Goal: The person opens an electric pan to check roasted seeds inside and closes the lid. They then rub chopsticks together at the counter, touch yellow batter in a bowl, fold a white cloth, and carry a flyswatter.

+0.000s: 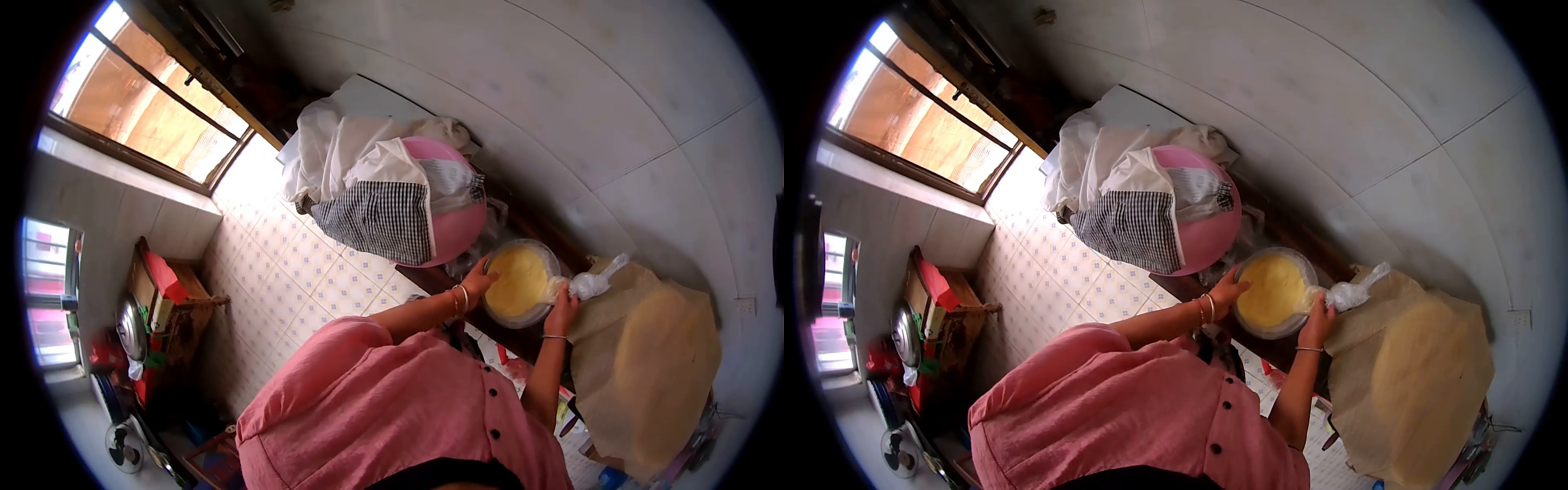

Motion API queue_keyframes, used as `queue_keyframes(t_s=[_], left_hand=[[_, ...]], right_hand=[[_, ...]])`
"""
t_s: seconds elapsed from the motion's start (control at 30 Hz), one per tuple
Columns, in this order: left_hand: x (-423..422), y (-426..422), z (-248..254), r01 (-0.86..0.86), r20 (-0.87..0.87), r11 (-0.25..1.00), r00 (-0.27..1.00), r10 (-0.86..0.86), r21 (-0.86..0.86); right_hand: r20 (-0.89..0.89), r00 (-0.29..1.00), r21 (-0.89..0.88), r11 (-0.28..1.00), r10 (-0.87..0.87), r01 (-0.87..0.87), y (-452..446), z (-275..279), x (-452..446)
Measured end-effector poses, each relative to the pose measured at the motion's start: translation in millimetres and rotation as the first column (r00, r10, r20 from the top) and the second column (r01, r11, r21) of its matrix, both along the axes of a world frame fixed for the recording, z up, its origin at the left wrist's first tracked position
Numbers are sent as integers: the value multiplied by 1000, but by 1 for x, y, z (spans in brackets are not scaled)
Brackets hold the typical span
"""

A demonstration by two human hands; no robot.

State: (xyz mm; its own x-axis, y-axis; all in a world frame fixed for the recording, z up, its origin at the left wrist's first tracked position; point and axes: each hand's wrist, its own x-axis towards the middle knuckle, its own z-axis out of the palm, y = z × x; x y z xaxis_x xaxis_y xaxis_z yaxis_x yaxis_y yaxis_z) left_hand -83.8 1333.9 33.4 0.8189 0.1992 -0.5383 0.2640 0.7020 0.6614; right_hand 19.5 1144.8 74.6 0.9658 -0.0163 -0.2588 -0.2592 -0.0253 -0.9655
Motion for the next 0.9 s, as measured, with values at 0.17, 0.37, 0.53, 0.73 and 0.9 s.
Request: queue_keyframes(t_s=[0.17, 0.37, 0.53, 0.73, 0.9], left_hand=[[9, -16, -8, -112, -115, 987, 985, 126, 118], [20, -38, -51, 6, -155, 944, 987, 49, 331], [13, -43, -13, 115, -210, 786, 978, 19, 607], [-18, -24, 15, -179, 82, 829, 984, 160, 530], [-50, 39, 78, -265, 64, 955, 964, 259, 134]], right_hand=[[31, 999, -35, 999, -20, 21, -5, -23, 6], [-14, 996, -19, 996, -93, 92, -28, -58, 27], [-88, 996, -138, 989, 34, -46, -40, -59, 29], [-88, 954, -814, 532, 285, -234, -63, -44, 5], [156, 901, -493, 822, 406, -285, 10, 62, -16]])
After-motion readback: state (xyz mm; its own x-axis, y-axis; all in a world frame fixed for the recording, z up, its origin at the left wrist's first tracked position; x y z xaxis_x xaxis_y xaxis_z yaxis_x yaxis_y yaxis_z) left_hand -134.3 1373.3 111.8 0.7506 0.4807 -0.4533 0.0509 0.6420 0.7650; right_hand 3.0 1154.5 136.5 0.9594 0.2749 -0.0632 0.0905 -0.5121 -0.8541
